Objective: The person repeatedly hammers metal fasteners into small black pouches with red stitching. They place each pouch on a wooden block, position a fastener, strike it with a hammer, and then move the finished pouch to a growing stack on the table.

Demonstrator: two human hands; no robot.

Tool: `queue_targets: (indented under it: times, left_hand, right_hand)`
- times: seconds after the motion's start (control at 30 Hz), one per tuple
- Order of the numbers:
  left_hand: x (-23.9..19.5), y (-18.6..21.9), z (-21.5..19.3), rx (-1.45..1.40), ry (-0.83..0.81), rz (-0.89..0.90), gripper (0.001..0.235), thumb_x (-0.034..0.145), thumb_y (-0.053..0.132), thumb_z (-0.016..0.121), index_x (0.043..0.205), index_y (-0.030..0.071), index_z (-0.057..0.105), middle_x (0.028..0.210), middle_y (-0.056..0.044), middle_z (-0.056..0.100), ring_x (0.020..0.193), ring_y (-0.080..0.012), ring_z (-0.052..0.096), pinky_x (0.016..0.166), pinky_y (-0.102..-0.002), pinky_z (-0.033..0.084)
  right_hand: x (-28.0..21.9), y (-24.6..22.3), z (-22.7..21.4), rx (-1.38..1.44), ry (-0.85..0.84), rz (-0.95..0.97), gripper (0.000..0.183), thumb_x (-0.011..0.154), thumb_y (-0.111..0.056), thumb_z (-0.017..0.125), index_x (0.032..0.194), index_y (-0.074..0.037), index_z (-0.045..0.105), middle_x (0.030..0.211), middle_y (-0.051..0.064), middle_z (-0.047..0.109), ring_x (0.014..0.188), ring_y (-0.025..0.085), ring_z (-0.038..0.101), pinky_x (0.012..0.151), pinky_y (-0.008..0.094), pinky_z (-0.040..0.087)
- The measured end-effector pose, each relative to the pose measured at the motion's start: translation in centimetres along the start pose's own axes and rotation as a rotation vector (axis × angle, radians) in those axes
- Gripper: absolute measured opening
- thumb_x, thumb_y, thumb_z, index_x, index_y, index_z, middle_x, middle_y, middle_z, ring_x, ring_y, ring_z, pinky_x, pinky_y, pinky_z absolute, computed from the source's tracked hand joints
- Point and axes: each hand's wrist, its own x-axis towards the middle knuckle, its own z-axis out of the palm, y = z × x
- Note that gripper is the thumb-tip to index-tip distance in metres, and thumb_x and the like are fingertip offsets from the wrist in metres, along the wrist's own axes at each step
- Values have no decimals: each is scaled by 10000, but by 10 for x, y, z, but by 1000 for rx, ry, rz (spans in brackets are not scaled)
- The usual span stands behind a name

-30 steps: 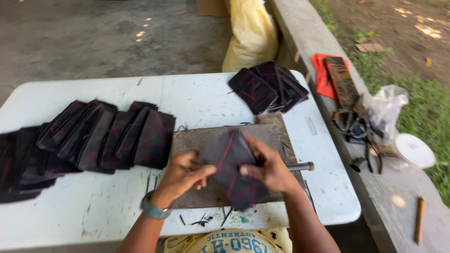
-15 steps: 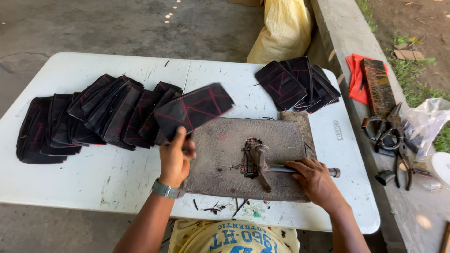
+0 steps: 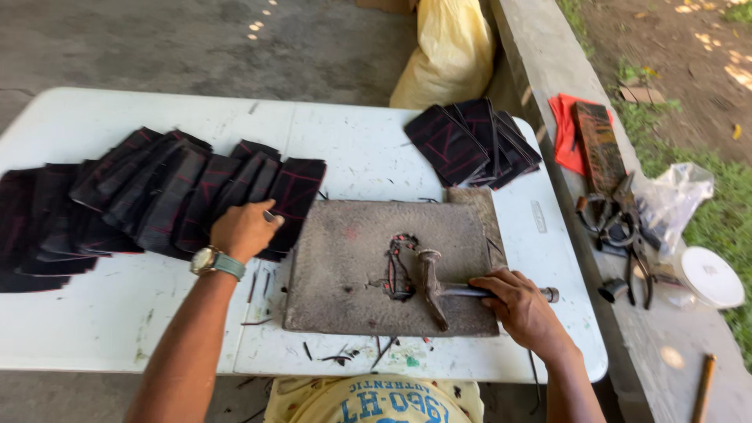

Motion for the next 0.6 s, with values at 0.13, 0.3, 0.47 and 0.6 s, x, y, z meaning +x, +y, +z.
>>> queue_targets:
  times: [0.13,0.3,0.47,0.6]
  left_hand:
    - [9,-33,13,96,-4,-65,408,911,408,738,1311,325,725,1025,-123,769,934,-368,740,794,-488,600]
    - [21,-61,6,236,51,-112,445,902,418,744,1341,362,698,1079,-107,771,961,-355,738,768,-483,601]
    - [11,-55,-7,215,51,-100,483,913,458,738,1377,343,672,1078,-165,763,959,-404,723,766,-506,588]
    - [-17,-49,-24,-74,109,-100,472,970,487,694,1342,197,708,902,-180,778,850,-349,754,752,-465,581]
  right_hand:
    - [-3,-8,-5,-2,17,38,376,832,-156,740,1203,-95,727,1259,106,699,1150,305,658,988,412,525]
    - [17,-53,27,55,47,-195,590,909,-380,680,1387,-48,583,1429,160,581,1305,337,562,1072,455,453]
    - [49,-135,107,-275,24,-647,749,990,-619,395,1518,-90,337,1549,199,459,1468,376,338,1187,639,199]
    - [55,-121,65,122,-357,-689,715,1027,-591,473,1609,-191,363,1622,118,462,1394,333,482,1253,560,296]
